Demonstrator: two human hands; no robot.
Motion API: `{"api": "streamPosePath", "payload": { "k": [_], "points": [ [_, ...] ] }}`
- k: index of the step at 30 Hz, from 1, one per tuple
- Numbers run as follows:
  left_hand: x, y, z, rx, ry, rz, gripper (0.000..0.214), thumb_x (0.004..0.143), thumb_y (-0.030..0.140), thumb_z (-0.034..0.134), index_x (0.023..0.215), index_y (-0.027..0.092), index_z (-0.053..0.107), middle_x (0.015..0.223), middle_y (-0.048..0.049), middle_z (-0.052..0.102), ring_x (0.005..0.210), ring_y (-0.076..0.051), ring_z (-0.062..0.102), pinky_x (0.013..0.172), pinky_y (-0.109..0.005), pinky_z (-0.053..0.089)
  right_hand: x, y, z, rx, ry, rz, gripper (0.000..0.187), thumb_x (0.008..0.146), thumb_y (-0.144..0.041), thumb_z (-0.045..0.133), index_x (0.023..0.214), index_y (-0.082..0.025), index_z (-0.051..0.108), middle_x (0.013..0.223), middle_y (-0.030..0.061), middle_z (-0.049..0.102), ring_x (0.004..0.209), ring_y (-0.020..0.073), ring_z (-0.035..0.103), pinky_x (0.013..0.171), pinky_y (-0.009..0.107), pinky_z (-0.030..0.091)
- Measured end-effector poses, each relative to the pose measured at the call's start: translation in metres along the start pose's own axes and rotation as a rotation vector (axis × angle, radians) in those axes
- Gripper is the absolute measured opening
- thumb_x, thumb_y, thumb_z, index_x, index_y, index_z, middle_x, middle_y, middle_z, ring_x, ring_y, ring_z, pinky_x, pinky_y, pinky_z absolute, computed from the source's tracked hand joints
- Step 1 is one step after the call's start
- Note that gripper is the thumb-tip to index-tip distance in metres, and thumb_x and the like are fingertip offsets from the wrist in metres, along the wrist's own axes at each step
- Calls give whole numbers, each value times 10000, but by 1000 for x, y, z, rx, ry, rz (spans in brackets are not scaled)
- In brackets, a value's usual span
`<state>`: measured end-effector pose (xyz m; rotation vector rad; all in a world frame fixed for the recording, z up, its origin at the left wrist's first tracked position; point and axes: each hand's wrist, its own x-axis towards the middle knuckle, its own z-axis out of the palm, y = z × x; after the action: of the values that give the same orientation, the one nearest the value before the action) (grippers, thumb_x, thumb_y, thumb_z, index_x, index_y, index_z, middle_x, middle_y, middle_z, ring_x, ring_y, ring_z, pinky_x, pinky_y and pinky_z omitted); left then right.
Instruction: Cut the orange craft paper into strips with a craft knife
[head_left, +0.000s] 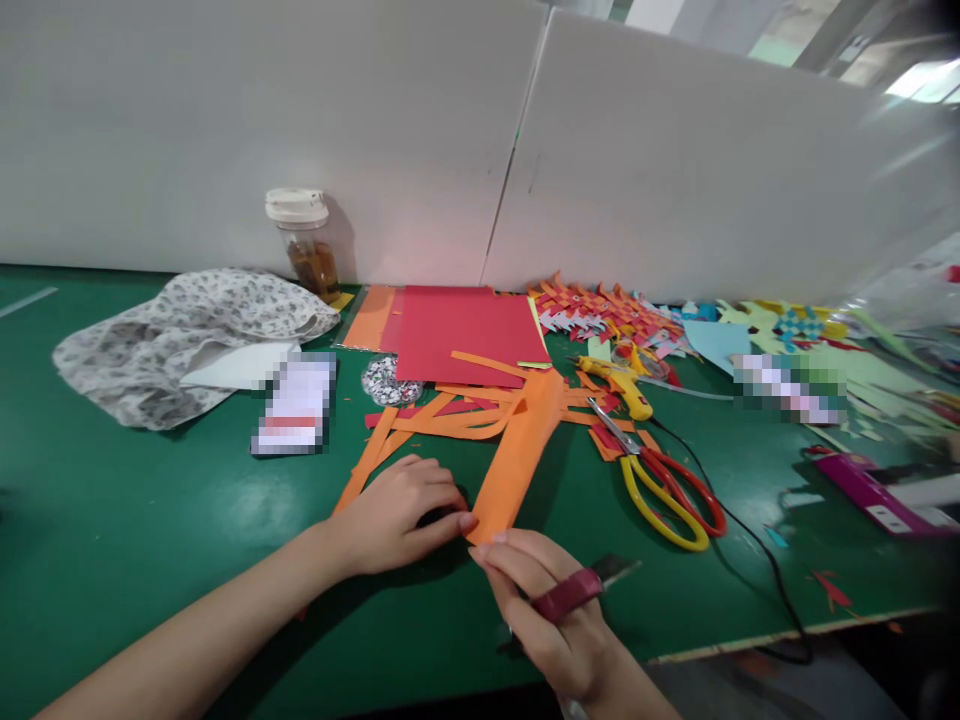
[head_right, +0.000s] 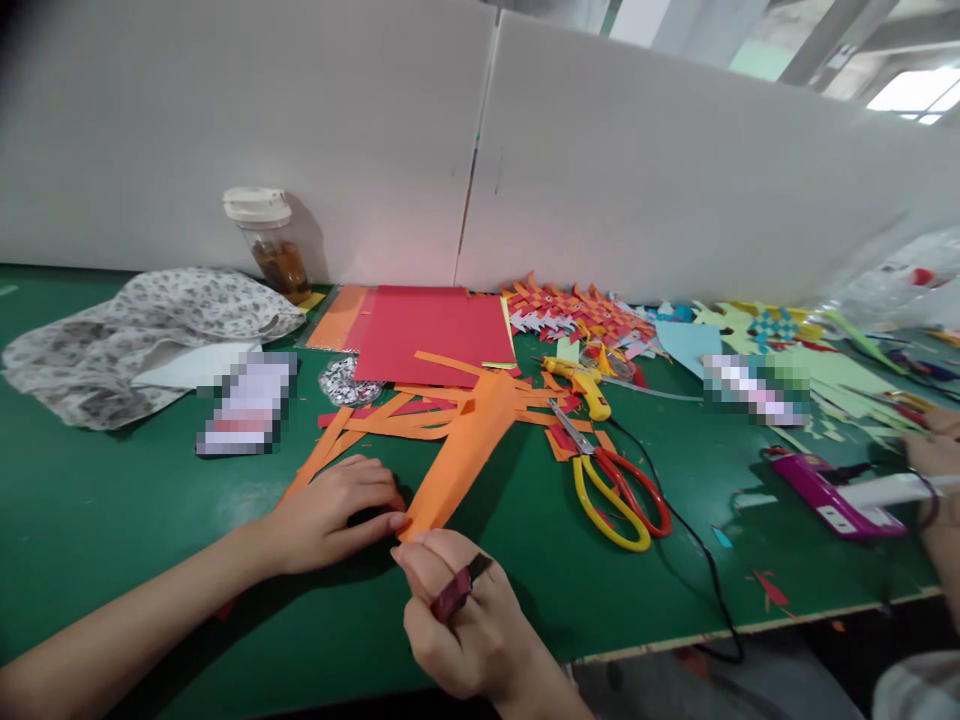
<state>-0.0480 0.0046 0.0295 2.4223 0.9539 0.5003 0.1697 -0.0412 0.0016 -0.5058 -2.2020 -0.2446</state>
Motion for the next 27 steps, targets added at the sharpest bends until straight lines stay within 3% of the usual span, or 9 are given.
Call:
{"api": "streamPosePath", "payload": {
  "k": [6,13,17,20,23,27],
  "points": [
    [-1,2,-1,-96,43,-2,322,1017,318,344,946,169,621,903,-42,629,858,-180,554,774,-301,382,-13,0,1,16,103,169,307,727,68,695,799,-203,571,1045,55,705,988,209,678,786,362,634],
    [0,3,5,-203,105,-26,219,973,299,452,838,173,570,759,-3,585,744,-150,527,727,-272,398,-1,0,3,30,70,86,301,735,46,709,837,-188,549,1009,69,710,975,190,676,791,334,626],
    [-2,0,7,-78,184,2,169,967,238,425,875,177,553,802,-20,591,755,-162,525,721,-287,402,8,1,3,29,101,131,259,776,-56,704,811,-208,497,941,76,738,925,195,690,784,366,622],
    [-6,-3,7,-6,253,72,134,962,203,409,921,179,534,860,-42,600,791,-174,533,727,-298,414,11,2,-1,45,133,172,244,794,-54,639,842,-214,462,1049,104,729,989,214,676,798,419,607],
    [-10,-2,8,-156,376,71,103,960,182,415,951,193,516,877,-31,599,795,-154,552,726,-273,440,10,3,-4,37,192,205,302,749,11,595,874,-210,433,1250,114,652,1094,240,634,844,465,574],
    [-8,-2,7,-539,715,-161,111,969,277,439,908,210,501,769,17,545,677,-115,551,622,-225,458,13,5,-7,-5,277,240,351,709,53,581,879,-208,420,1379,98,560,1160,253,596,882,476,542]
  ]
}}
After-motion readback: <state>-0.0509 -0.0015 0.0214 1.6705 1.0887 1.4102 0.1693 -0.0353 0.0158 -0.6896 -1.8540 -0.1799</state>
